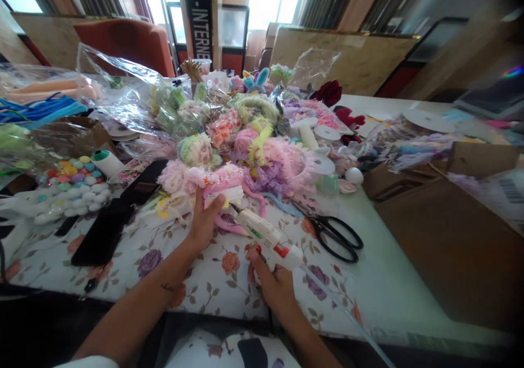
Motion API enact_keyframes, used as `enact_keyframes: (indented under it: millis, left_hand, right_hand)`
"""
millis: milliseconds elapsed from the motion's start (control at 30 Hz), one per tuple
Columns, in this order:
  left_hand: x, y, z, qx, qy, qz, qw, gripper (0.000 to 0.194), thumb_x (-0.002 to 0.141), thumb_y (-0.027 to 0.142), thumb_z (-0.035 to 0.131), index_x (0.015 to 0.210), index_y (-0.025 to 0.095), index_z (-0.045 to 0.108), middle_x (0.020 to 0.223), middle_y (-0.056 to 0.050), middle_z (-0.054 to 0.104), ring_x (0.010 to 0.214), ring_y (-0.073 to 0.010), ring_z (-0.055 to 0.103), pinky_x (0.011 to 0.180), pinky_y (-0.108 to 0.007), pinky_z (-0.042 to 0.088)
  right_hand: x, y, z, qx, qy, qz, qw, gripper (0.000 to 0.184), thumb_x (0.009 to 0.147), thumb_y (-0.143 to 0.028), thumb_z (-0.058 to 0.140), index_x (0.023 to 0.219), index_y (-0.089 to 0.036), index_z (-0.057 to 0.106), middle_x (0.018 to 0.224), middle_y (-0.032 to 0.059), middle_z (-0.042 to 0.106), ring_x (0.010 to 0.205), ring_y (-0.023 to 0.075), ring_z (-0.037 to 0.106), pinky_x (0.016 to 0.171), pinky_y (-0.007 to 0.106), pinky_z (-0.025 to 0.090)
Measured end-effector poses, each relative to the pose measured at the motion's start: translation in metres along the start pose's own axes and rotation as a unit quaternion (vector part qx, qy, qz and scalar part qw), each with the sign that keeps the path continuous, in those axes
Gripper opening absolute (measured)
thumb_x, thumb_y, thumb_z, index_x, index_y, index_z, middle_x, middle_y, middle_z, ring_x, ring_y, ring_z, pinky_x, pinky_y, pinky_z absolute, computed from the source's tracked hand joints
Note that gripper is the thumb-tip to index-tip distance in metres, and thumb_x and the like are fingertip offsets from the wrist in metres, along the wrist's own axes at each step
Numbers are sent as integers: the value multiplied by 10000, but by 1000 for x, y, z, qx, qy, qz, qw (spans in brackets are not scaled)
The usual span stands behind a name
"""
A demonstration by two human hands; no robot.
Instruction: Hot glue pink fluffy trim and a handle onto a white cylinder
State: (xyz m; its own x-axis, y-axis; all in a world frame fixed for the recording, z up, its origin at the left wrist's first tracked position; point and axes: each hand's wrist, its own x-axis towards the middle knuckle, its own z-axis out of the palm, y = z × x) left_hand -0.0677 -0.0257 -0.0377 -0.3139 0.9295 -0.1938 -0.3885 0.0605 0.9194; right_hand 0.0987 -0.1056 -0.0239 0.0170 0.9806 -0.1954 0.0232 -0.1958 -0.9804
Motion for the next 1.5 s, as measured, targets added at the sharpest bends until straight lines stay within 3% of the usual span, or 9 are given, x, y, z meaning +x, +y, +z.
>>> enact_keyframes:
  millis: [100, 267, 500, 700, 900, 1167, 1500]
  left_hand:
    - [-3, 6, 4, 80, 35, 32, 996, 899, 748, 457, 778, 1507, 267, 335, 1648, -20, 171, 1523, -252, 70, 1236, -347, 89]
    - [-7, 11, 8, 146, 20, 81, 986, 840, 805, 497, 694, 1521, 267, 319, 1610, -34, 288, 1511, -263, 157, 1230, -366, 174]
    - [-9, 13, 10, 153, 49, 75, 984, 814, 788, 447, 707, 1500, 249, 368, 1629, -33, 233, 1507, -284, 168, 1227, -401, 194]
    - [-9, 12, 9, 148, 36, 91, 984, 891, 803, 471, 706, 1544, 258, 258, 1598, -30, 317, 1489, -257, 237, 1218, -344, 219]
    - [-7, 10, 8, 148, 44, 84, 984, 958, 787, 478, 723, 1558, 254, 199, 1615, -44, 274, 1489, -248, 237, 1217, -343, 205]
    - [-8, 12, 9, 161, 55, 91, 981, 949, 772, 508, 725, 1547, 240, 248, 1596, -52, 321, 1493, -268, 216, 1215, -347, 209]
    - [-8, 11, 8, 177, 44, 89, 979, 939, 785, 511, 701, 1547, 228, 232, 1638, -64, 201, 1508, -286, 156, 1229, -393, 172]
  right_hand:
    - [0, 1, 0, -15, 5, 14, 1000, 441, 820, -604, 583, 669, -190, 587, 459, -29, 529, 341, 88, 375, 326, 218, 282]
    - [0, 1, 0, -23, 26, 29, 999, 425, 822, -597, 577, 730, -183, 602, 477, -30, 545, 317, 79, 353, 290, 208, 239]
    - [0, 1, 0, -26, 13, 14, 999, 433, 830, -583, 564, 653, -188, 582, 463, -27, 517, 334, 80, 364, 301, 205, 254]
    - [0, 4, 0, -29, 32, 24, 999, 448, 833, -588, 569, 648, -181, 588, 470, -21, 534, 316, 78, 354, 294, 217, 245]
    - [6, 13, -2, -12, -8, -25, 1000, 440, 838, -594, 573, 675, -187, 602, 432, -29, 524, 332, 93, 385, 320, 216, 285]
    - [10, 19, -5, -35, 12, -10, 999, 467, 833, -627, 569, 702, -182, 627, 453, -3, 559, 365, 124, 464, 329, 230, 330]
    - [5, 12, -3, -37, 4, -18, 999, 447, 847, -595, 557, 648, -196, 584, 453, -23, 524, 373, 100, 415, 359, 225, 317]
